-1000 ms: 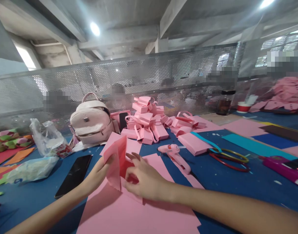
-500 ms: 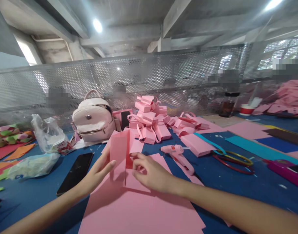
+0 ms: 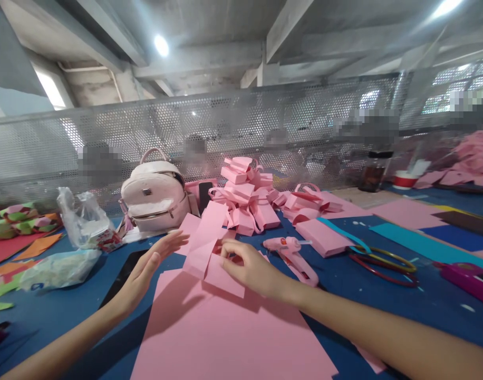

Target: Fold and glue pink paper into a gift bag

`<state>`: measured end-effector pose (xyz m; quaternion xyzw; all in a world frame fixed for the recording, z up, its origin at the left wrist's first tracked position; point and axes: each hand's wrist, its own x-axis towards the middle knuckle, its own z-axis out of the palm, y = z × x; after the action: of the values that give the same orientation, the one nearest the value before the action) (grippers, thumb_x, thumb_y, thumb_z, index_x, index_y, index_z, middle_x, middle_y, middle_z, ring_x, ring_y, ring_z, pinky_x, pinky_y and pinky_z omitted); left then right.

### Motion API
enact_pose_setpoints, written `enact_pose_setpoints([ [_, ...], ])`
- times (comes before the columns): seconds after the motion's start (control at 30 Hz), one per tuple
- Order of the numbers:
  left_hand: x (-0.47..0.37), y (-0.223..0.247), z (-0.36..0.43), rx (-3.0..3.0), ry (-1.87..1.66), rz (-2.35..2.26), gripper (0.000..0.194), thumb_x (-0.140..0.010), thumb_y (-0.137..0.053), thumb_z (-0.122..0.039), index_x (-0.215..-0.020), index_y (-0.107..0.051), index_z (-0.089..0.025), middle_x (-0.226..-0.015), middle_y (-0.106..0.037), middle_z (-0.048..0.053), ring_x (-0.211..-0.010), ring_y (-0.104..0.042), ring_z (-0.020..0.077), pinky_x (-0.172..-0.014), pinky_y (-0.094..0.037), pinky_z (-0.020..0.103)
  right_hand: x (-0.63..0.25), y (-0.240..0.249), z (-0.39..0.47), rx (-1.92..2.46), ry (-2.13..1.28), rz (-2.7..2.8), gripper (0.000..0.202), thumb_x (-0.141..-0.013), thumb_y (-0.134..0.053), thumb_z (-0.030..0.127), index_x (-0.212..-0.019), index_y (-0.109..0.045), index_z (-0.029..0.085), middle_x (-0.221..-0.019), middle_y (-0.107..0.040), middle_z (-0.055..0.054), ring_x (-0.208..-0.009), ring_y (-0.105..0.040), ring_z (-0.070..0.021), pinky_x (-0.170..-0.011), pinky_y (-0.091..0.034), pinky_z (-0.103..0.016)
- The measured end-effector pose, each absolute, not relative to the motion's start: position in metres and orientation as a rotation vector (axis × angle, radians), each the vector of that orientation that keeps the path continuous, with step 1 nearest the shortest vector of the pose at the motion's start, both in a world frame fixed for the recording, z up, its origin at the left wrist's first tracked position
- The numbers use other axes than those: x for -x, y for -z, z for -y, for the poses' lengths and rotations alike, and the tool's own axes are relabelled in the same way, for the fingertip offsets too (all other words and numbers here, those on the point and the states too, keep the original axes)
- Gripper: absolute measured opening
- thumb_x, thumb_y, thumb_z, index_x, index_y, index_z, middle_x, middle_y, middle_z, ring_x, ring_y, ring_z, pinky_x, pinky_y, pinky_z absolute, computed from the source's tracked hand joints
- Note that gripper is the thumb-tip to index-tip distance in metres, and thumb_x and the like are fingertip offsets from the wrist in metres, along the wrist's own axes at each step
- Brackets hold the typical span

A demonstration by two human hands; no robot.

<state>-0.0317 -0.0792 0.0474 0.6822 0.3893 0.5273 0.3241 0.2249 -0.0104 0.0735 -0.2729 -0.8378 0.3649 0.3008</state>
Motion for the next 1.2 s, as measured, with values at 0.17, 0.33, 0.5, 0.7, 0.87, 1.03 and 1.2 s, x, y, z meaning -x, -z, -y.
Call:
enact_pose_setpoints([
  [0.17,0.027,-0.042,0.081,-1.799,-1.389,-1.084,0.047,-0.103,-0.035,-0.050,-0.140,-0.049,-0.024,-0.143,-0.053,0.011,-0.132,-0.048,0.0275,-0.114,-0.033,0.044,-0.229,-0.072,0.015,0.770,-0.986,2.191,0.027,-0.089,-0.056,0.036,-0.068,-0.052,0.021,-0.080,-0.060,-0.003,-0.083,-0.058,-0.0209,-0.077,-0.050,-0.031],
  [0.33,0.030,-0.020,0.082,-1.703,-1.386,-1.487,0.035,-0.102,-0.038,-0.047,-0.095,-0.061,-0.020,-0.089,-0.064,0.006,-0.084,-0.060,0.0210,-0.080,-0.050,0.033,-0.235,-0.068,0.018,0.767,-0.976,2.170,0.028,-0.091,-0.055,0.038,-0.070,-0.051,0.021,-0.084,-0.061,-0.004,-0.085,-0.059,-0.0209,-0.077,-0.050,-0.030],
  [0.5,0.033,0.003,0.105,-2.055,-1.000,-1.452,0.033,-0.099,-0.035,-0.019,-0.117,-0.063,-0.020,-0.110,-0.064,0.011,-0.105,-0.060,0.0235,-0.096,-0.048,0.038,-0.240,-0.060,0.019,0.741,-0.960,2.155,0.030,-0.094,-0.052,0.041,-0.072,-0.051,0.021,-0.086,-0.061,-0.004,-0.085,-0.058,-0.0208,-0.079,-0.049,-0.030],
  [0.7,0.032,0.007,0.134,-2.463,-0.648,-1.540,0.060,-0.090,-0.039,-0.004,-0.144,-0.046,-0.027,-0.134,-0.054,0.014,-0.119,-0.054,0.0265,-0.099,-0.050,0.040,-0.243,-0.048,0.027,0.826,-1.030,2.103,0.026,-0.093,-0.053,0.040,-0.076,-0.054,0.021,-0.081,-0.058,-0.002,-0.080,-0.054,-0.0201,-0.075,-0.046,-0.030],
  [0.87,0.030,0.007,0.137,-2.650,-0.526,-1.579,0.060,-0.090,-0.045,-0.010,-0.148,-0.041,-0.024,-0.130,-0.058,0.016,-0.111,-0.059,0.0285,-0.090,-0.057,0.041,-0.237,-0.034,0.028,0.920,-1.154,2.011,0.027,-0.093,-0.052,0.041,-0.076,-0.049,0.021,-0.075,-0.050,0.000,-0.073,-0.047,-0.0172,-0.069,-0.042,-0.028],
  [1.03,0.032,0.012,0.138,-2.780,-0.522,-1.582,0.059,-0.086,-0.047,-0.011,-0.145,-0.046,-0.020,-0.131,-0.059,0.015,-0.112,-0.059,0.0286,-0.090,-0.057,0.041,-0.234,-0.022,0.022,0.992,-1.274,1.943,0.036,-0.092,-0.051,0.051,-0.073,-0.041,0.022,-0.072,-0.039,0.003,-0.069,-0.041,-0.0159,-0.064,-0.037,-0.027],
  [1.2,0.032,0.017,0.139,-2.884,-0.600,-1.565,0.054,-0.086,-0.045,-0.010,-0.140,-0.051,-0.019,-0.129,-0.062,0.014,-0.113,-0.059,0.0278,-0.089,-0.057,0.039,-0.236,-0.016,0.020,0.962,-1.351,1.907,0.036,-0.093,-0.052,0.051,-0.074,-0.040,0.022,-0.073,-0.038,0.003,-0.069,-0.039,-0.0151,-0.064,-0.034,-0.026],
])
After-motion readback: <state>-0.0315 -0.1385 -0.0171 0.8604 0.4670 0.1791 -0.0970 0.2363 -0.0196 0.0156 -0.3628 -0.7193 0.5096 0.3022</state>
